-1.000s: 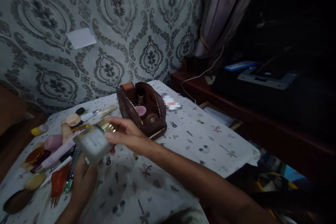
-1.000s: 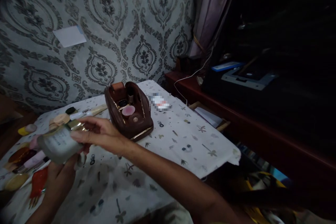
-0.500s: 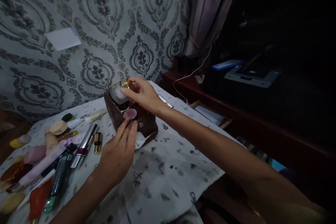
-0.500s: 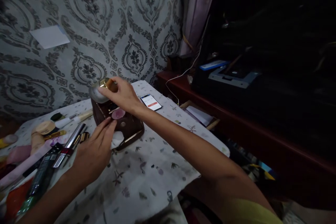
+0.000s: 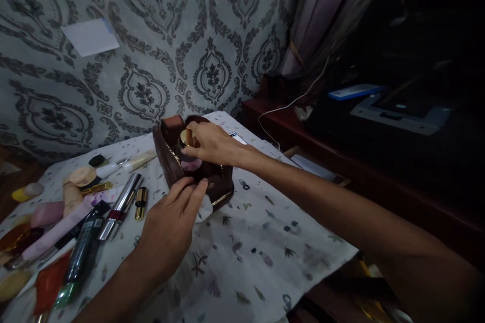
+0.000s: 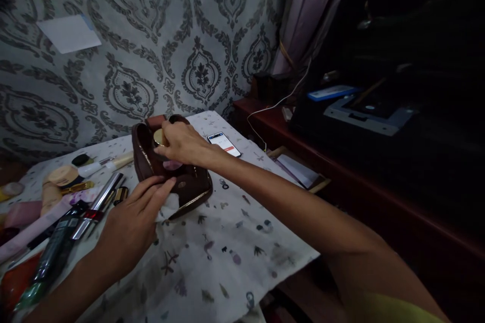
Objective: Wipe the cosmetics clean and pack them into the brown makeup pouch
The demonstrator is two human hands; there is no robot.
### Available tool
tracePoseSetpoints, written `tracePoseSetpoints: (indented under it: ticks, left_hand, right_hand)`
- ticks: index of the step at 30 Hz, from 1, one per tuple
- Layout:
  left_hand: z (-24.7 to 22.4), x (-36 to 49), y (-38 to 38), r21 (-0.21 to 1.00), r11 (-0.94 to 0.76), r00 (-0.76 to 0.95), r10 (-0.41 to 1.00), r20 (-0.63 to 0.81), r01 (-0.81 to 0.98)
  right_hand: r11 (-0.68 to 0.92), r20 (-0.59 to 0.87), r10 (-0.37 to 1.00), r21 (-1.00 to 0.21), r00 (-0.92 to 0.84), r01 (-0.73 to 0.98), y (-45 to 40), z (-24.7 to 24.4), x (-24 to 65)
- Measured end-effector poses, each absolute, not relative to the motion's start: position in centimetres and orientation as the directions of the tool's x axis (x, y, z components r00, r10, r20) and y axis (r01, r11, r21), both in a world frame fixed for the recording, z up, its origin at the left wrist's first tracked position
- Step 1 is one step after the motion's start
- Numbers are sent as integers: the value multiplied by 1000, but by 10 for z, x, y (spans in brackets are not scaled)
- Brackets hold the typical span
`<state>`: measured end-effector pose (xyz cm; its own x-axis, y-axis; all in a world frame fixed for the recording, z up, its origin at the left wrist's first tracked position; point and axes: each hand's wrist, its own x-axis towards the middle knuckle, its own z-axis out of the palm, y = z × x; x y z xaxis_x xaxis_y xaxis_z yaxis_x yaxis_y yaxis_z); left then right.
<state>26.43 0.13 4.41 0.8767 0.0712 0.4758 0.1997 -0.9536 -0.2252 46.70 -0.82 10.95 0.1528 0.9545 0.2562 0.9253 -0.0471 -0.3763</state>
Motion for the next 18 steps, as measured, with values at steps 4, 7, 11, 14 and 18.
tracePoseSetpoints:
  ticks: [4, 7, 11, 14, 18]
  left_hand:
    - [42, 261, 0, -181, -972, 890, 51, 454, 148]
    - [37, 260, 0, -226, -961, 894, 41, 447, 157]
    - [31, 260, 2, -214, -968, 887, 16, 461, 129]
    - [27, 259, 3, -195, -974, 868, 1, 497, 113]
    - [22, 259, 4, -186, -975, 852, 10, 523, 126]
  right_hand:
    - [-71, 109, 989, -235, 99, 969, -6, 113, 463]
    - [-55, 53, 996, -178, 66, 982, -2, 114, 459]
    - [-20, 11, 1000, -137, 22, 990, 7, 111, 459]
    - [1, -40, 999, -129, -6, 992, 10, 109, 459]
    - [6, -63, 998, -122, -14, 992, 9, 113, 459]
